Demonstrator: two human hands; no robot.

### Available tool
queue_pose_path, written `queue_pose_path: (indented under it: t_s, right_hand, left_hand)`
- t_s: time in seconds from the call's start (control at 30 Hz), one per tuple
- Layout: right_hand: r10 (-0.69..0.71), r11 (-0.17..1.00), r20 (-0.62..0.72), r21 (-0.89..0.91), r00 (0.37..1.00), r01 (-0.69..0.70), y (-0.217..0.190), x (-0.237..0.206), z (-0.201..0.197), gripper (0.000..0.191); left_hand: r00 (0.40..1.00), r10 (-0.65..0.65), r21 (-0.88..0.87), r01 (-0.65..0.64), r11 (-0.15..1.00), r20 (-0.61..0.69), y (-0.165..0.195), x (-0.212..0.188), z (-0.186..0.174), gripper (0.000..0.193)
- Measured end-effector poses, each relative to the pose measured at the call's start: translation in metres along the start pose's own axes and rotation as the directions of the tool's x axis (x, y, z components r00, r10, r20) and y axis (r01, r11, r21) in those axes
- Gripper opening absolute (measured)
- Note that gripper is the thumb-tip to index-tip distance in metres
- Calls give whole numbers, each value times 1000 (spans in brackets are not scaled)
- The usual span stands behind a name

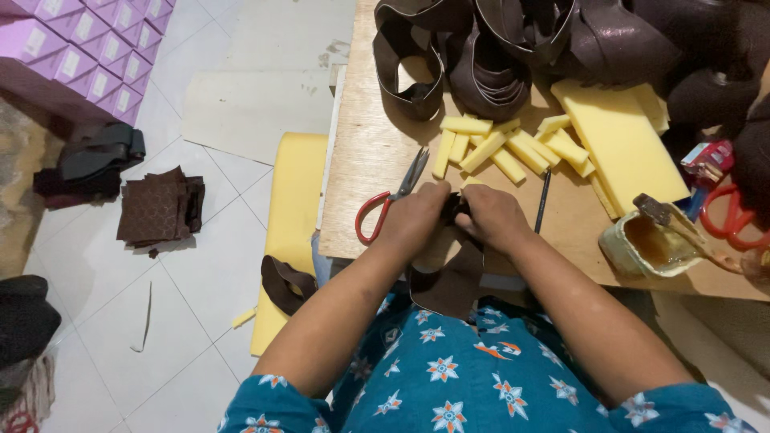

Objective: The person inserts yellow foam pieces into brown shoe uppers, presses them into place, and trims excess foam with scissors. They repeat this process for multiple shoes, stacking completed units on the table.

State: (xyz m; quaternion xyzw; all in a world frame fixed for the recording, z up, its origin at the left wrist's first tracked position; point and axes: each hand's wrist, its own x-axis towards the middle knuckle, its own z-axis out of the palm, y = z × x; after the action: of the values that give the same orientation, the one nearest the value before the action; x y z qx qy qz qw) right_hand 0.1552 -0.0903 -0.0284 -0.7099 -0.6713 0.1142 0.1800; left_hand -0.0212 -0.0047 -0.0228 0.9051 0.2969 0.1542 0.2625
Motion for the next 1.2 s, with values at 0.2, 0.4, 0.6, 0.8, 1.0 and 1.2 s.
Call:
queue_pose_path:
  t_s: [0.2, 0.4, 0.6, 0.8, 1.0, 1.2]
  right_hand:
    - [75, 997, 24, -20, 997, -75, -2, 1, -3, 35]
    - [154, 987, -22, 44, 988, -153, -3, 3, -6, 36]
    - [147, 971, 66, 181, 987, -157, 15, 1, -20, 23]
    - [229, 969, 88, 76, 969, -236, 9, 1, -21, 19]
    - [249, 962, 10, 109, 968, -249, 6, 0, -20, 43]
    - [268, 932, 117, 221, 956, -288, 13, 1, -19, 38]
  left_hand:
    - [996, -84, -122, 87, 989, 29, 5, 12, -6, 45]
    - [993, -116, -143, 118, 983, 26, 3, 16, -8, 29]
    - [986, -150, -112, 158, 981, 75, 2, 22, -2, 27]
    - [956, -237, -121, 259, 958, 174, 4, 25, -2, 32]
    - [941, -306, -87, 320, 943, 146, 12, 29, -6, 25]
    - [954, -272, -83, 283, 955, 126, 8, 30, -2, 22]
